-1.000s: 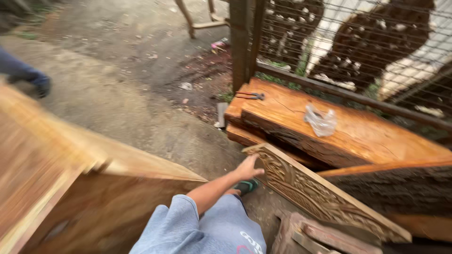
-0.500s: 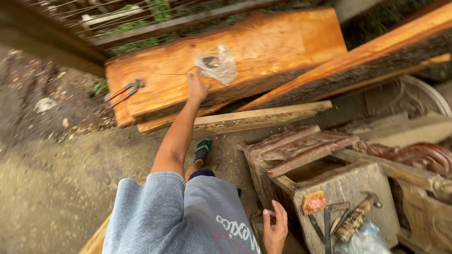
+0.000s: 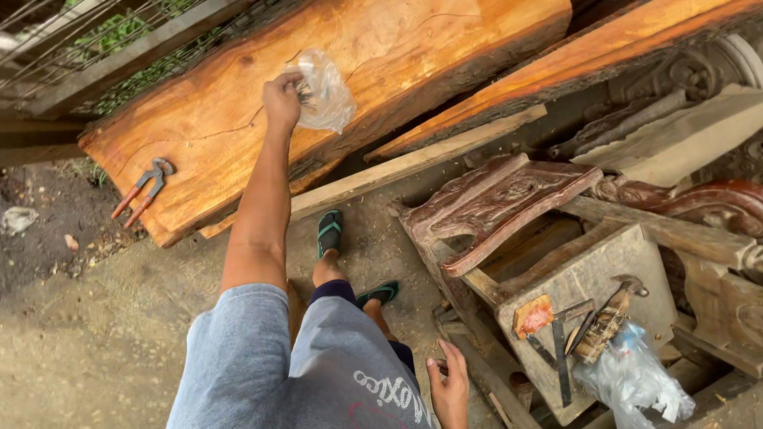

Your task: The person applies a pinkish wood filler to the edges and corners of a wooden cabinet using a small putty knife. They smooth the filler into the seams and then scrape excess material off the blade onto a small wooden block.

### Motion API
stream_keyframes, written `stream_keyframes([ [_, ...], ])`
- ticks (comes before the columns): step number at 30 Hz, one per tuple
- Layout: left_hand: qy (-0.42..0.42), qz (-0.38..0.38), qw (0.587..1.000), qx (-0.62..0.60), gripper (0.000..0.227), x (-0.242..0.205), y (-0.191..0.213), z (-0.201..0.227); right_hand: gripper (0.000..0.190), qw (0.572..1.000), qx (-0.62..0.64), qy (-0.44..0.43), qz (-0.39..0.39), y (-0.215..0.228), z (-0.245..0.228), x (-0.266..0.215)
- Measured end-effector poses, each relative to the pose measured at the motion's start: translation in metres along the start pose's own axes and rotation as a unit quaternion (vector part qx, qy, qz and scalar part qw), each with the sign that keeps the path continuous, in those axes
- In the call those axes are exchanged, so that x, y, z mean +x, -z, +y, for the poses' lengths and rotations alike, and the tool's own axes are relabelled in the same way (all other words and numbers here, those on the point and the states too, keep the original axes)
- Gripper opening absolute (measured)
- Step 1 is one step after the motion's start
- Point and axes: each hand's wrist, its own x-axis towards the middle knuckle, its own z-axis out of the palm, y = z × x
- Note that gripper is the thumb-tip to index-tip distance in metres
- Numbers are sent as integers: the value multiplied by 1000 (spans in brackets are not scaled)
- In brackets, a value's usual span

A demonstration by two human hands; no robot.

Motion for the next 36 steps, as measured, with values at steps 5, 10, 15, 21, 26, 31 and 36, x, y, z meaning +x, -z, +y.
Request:
stream_keyframes([
  [5,181,-101,966,158,68,15,-28,8,47,1000,16,-22,4,9,-38,2],
  [10,-46,-187,942,274,35,-12,-60,14,47,997,67,-17,41,12,-37,-22],
  [15,-186,-86,979,14,21,-46,-31,27,47,995,74,-3,63,21,-15,-29],
  [21,-90,-160,978,-100,13,-79,54,91,39,961,17,109,253,64,51,-13],
  [26,-150,-228,948,-162,14,-126,103,191,57,846,174,44,501,147,115,-15],
  [31,-135,-323,923,-160,20,-210,99,322,60,780,175,69,597,210,169,-10],
  [36,-178,-408,880,-164,22,-315,46,439,57,747,293,89,590,240,225,10],
])
